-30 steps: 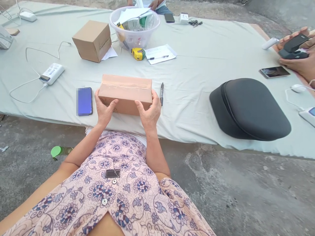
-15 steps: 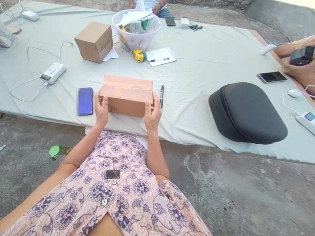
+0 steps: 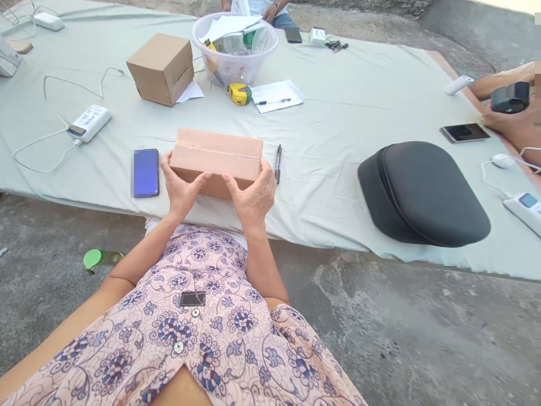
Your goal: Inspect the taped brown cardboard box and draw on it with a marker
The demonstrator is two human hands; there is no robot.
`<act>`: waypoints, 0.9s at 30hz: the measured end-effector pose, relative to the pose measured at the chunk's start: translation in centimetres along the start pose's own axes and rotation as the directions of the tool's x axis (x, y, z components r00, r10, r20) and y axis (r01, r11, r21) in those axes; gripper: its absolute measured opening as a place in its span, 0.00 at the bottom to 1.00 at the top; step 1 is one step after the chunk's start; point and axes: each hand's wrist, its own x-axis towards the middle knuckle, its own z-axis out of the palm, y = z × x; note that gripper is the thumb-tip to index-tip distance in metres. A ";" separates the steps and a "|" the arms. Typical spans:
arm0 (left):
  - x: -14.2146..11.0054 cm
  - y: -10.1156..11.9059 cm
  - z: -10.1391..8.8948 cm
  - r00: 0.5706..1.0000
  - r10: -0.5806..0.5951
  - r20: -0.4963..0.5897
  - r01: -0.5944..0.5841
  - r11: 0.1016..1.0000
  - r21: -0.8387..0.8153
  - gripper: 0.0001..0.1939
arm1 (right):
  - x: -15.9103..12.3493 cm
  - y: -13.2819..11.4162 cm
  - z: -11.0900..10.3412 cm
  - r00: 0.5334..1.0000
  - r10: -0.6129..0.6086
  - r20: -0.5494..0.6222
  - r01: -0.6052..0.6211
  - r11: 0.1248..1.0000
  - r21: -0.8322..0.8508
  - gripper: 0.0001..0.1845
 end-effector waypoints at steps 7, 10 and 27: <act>1.0 -1.1 -0.4 0.997 0.019 0.070 -0.012 0.996 -0.093 0.44 | 0.5 2.8 -0.6 0.991 0.041 0.126 -0.066 0.978 0.198 0.37; 1.5 -1.8 -0.6 0.996 0.021 0.091 -0.007 0.989 -0.150 0.40 | 0.8 5.1 -0.2 0.980 0.083 0.182 -0.146 0.917 0.372 0.35; 0.8 -3.8 -2.7 0.984 -0.174 0.037 0.167 0.976 0.140 0.01 | 0.1 6.0 -0.1 0.857 0.291 0.426 -0.302 0.952 -0.042 0.08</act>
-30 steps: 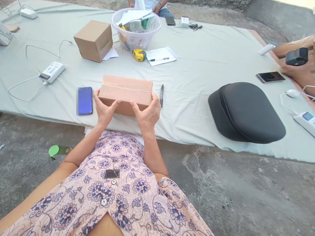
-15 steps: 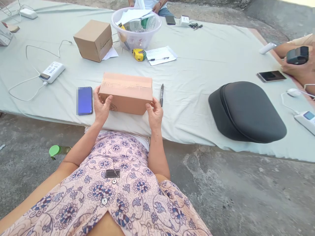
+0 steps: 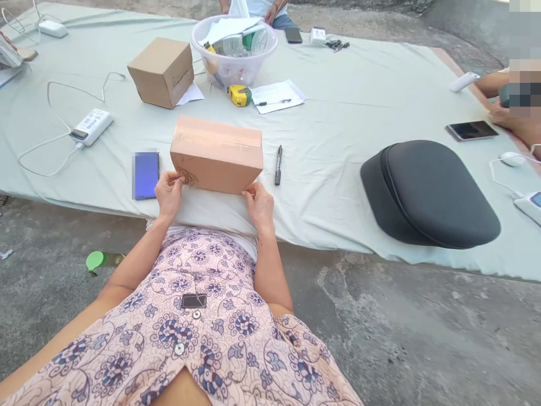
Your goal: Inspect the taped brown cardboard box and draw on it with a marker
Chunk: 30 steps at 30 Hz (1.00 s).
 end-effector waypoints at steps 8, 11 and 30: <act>1.5 5.5 -0.9 0.824 0.510 -0.247 -0.519 0.854 0.033 0.13 | -1.4 -2.1 2.7 0.968 0.091 0.234 -0.153 0.953 0.263 0.22; 2.5 7.5 -0.1 0.772 0.609 -0.180 -0.617 0.787 0.013 0.13 | -1.4 -2.6 2.9 0.956 0.127 0.263 -0.145 0.988 0.050 0.24; 4.7 8.9 4.0 0.682 0.728 0.071 -0.731 0.676 0.091 0.14 | -0.4 -1.7 -0.5 0.996 0.045 -0.078 -0.044 0.999 0.015 0.18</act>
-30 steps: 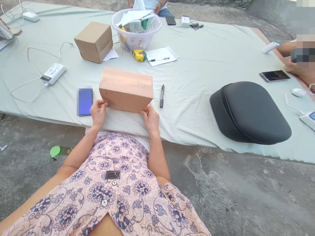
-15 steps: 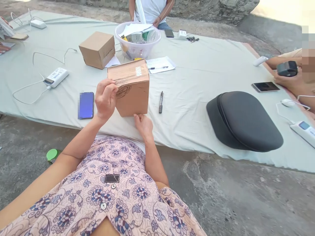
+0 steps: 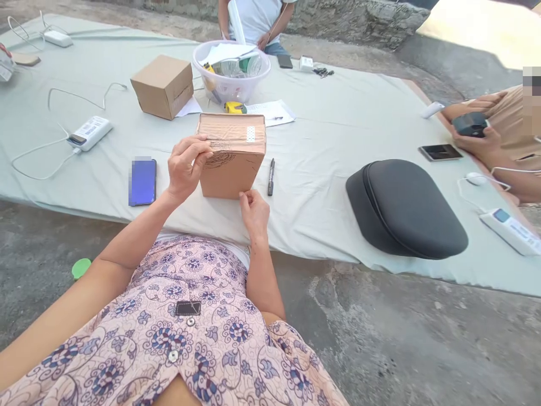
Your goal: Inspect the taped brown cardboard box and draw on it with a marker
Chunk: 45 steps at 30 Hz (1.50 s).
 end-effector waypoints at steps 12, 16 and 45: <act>0.0 1.0 -0.1 0.986 -0.153 -0.066 0.130 0.954 -0.269 0.16 | 0.7 -5.3 -2.7 0.773 -0.528 -0.352 0.479 0.849 -0.224 0.33; -0.8 0.3 0.1 0.971 -0.212 -0.109 0.164 0.927 -0.338 0.20 | 1.9 -6.8 -1.5 0.727 -0.630 -0.272 0.549 0.772 -0.321 0.37; -9.2 -4.9 3.1 0.789 -0.374 0.487 0.592 0.674 -0.442 0.33 | 4.6 -6.9 1.2 0.713 -0.653 -0.255 0.541 0.744 -0.392 0.46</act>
